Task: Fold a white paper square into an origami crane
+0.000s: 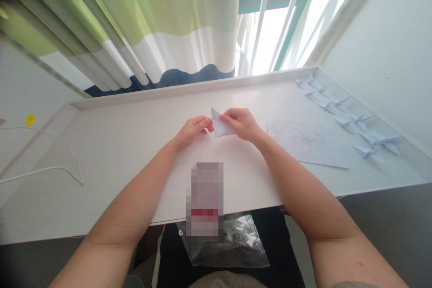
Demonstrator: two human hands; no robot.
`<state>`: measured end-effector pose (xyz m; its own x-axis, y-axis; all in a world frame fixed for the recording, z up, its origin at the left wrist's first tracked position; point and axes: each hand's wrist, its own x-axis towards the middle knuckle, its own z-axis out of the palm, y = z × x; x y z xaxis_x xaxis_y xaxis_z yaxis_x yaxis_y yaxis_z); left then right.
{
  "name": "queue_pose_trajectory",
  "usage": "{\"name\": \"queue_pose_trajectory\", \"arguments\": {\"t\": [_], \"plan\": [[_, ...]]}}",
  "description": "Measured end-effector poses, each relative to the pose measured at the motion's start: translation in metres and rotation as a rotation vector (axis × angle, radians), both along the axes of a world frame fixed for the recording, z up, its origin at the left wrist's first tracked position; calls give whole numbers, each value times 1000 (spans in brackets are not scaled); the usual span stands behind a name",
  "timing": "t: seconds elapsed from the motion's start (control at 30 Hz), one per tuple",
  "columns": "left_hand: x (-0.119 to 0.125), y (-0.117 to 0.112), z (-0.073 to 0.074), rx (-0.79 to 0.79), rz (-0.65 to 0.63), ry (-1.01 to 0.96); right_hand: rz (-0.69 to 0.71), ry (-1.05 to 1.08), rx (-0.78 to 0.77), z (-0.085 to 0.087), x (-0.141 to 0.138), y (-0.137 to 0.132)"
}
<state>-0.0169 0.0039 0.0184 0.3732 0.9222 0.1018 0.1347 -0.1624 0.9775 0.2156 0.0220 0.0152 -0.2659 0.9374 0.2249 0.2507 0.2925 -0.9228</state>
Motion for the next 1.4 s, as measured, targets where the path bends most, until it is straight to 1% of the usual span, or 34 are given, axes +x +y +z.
{"name": "queue_pose_trajectory", "arguments": {"t": [0.03,0.1,0.17,0.2,0.23,0.3,0.33,0.37,0.43,0.53,0.6,0.73,0.9,1.0,1.13,1.27,1.33,1.4], "plan": [[0,-1,-1,-14,-24,19,-37,51,6,-2,-2,1],[1,-1,-3,-20,-48,49,-50,118,-30,-7,-6,4],[2,0,-6,-11,-31,51,-31,138,-78,-13,-9,5],[3,0,-8,-10,-13,45,-36,130,-67,-15,-10,5],[4,1,-9,-15,12,35,-52,106,-22,-16,-11,5],[4,3,-10,-44,75,7,-77,27,145,-18,-10,3],[4,4,-10,-60,108,-11,-64,-18,233,-19,-9,2],[4,5,-10,-74,139,-30,-31,-61,305,-19,-7,2],[4,6,-10,-84,176,-69,57,-130,369,-19,-5,1],[4,6,-10,-67,164,-119,153,-163,316,-21,-4,1],[4,6,-12,-61,146,-129,175,-145,260,-22,-4,2],[4,7,-14,-68,122,-121,174,-108,220,-20,-6,0],[4,6,-13,-60,88,-116,168,-64,198,-16,-9,-4],[3,6,-12,-65,86,-129,159,-26,157,-15,-9,-3],[1,5,-9,-115,99,-157,121,23,82,-14,-8,-4],[2,5,-12,-139,167,-162,82,70,-44,-13,-8,-3],[3,8,-16,-132,216,-159,26,118,-67,-13,-8,-1],[4,11,-19,-113,267,-158,-67,145,-65,-14,-6,3]]}}
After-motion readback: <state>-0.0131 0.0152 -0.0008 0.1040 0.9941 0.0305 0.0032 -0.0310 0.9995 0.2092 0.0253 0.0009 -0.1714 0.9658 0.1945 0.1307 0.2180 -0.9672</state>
